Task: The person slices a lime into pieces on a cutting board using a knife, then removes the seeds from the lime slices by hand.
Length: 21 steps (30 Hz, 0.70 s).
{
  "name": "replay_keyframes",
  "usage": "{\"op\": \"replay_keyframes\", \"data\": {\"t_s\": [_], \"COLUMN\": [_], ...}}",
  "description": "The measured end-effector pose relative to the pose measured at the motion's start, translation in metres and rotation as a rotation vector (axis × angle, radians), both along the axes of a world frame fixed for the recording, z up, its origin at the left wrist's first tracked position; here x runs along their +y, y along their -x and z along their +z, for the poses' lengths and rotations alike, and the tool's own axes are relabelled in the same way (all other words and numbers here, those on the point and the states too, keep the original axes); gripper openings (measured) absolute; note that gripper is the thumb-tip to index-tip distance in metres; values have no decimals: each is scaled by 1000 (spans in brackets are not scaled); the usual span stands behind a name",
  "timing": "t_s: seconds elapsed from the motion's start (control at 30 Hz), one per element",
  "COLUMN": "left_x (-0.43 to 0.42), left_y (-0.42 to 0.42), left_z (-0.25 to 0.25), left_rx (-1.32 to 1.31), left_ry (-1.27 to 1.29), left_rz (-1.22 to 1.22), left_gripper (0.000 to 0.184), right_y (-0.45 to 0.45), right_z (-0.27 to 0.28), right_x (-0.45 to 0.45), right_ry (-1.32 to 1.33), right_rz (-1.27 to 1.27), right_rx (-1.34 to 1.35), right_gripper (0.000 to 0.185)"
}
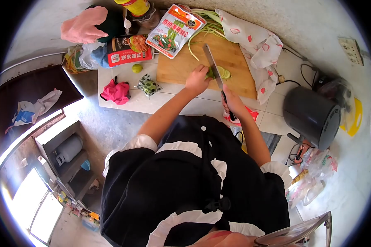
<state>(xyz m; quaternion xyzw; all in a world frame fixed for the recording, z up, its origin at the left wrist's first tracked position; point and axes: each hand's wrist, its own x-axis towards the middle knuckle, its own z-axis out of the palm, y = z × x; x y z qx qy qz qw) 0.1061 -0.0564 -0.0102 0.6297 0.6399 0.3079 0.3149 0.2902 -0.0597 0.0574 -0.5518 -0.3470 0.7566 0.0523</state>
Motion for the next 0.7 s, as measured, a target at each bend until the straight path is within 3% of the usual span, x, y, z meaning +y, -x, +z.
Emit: {"op": "replay_keyframes", "data": {"t_s": [0.37,0.7], "left_x": [-6,3], "left_y": [-6,-6], "left_z": [-10,-1], "left_rx": [-2,53], "left_ry": [-83,19], "left_rz": [71,-21], "left_gripper": [28,32], "right_y": [-1,-9], "right_z": [3,-4], "right_x": [-3,-6], "right_ry": [-98,-48], "right_rz": [39,33], "right_rx": [-35,-61], "right_gripper": [54,59]}}
